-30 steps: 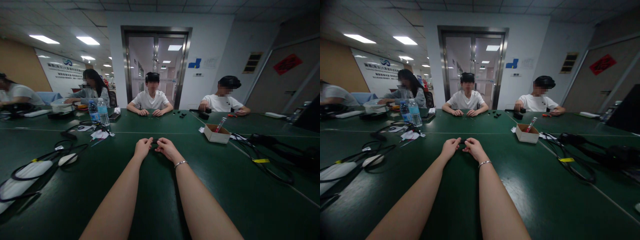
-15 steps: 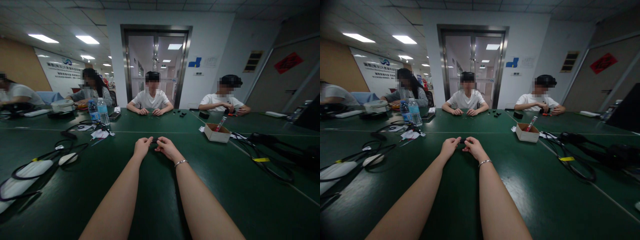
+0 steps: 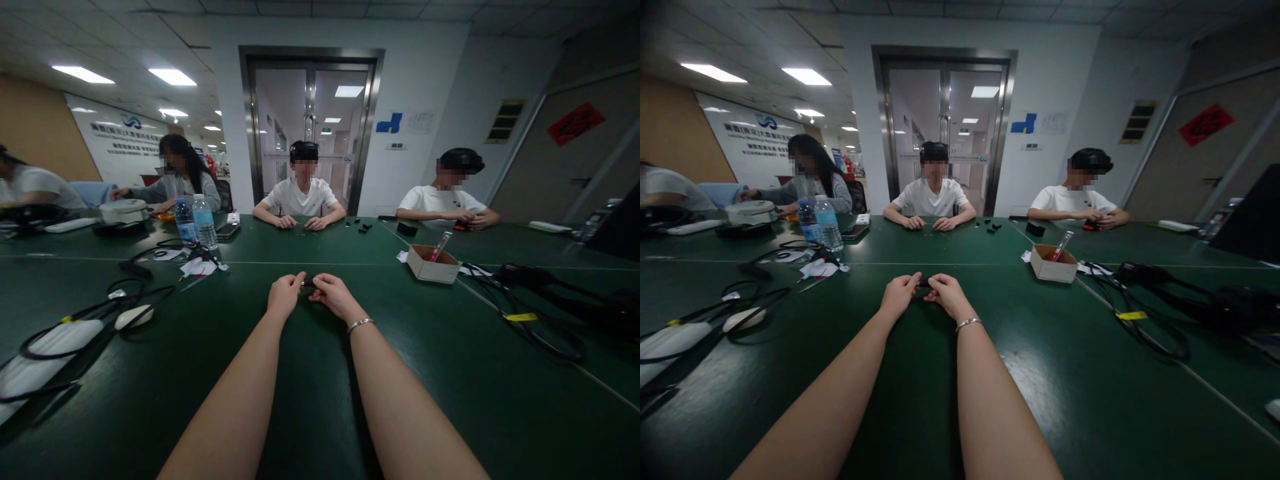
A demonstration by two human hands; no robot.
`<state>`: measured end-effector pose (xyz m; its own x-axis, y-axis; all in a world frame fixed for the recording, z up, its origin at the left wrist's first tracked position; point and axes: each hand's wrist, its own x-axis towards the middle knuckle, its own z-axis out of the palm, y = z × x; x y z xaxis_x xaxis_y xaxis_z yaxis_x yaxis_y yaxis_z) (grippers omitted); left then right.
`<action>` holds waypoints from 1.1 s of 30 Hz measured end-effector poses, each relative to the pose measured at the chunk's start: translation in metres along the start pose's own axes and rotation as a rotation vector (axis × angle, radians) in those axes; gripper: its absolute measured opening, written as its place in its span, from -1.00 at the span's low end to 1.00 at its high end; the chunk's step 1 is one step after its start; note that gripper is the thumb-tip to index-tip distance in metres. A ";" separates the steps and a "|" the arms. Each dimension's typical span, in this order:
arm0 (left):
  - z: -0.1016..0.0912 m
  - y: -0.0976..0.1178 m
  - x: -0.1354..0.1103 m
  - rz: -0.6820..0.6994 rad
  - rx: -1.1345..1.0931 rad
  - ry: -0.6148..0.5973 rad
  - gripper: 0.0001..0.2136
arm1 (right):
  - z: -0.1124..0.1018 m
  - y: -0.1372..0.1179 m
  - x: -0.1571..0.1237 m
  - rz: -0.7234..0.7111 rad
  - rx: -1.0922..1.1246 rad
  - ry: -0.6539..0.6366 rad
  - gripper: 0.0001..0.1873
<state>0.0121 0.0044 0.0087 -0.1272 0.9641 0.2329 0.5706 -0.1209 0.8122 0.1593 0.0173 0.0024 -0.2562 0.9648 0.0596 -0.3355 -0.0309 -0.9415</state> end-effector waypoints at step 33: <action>0.010 -0.009 0.008 0.060 -0.280 0.099 -0.82 | 0.001 0.001 0.001 0.012 -0.013 0.031 -0.76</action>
<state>0.0144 0.0155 -0.0022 -0.1857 0.9273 0.3250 0.3355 -0.2510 0.9080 0.1584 0.0178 0.0019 -0.2320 0.9719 0.0386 -0.3212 -0.0391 -0.9462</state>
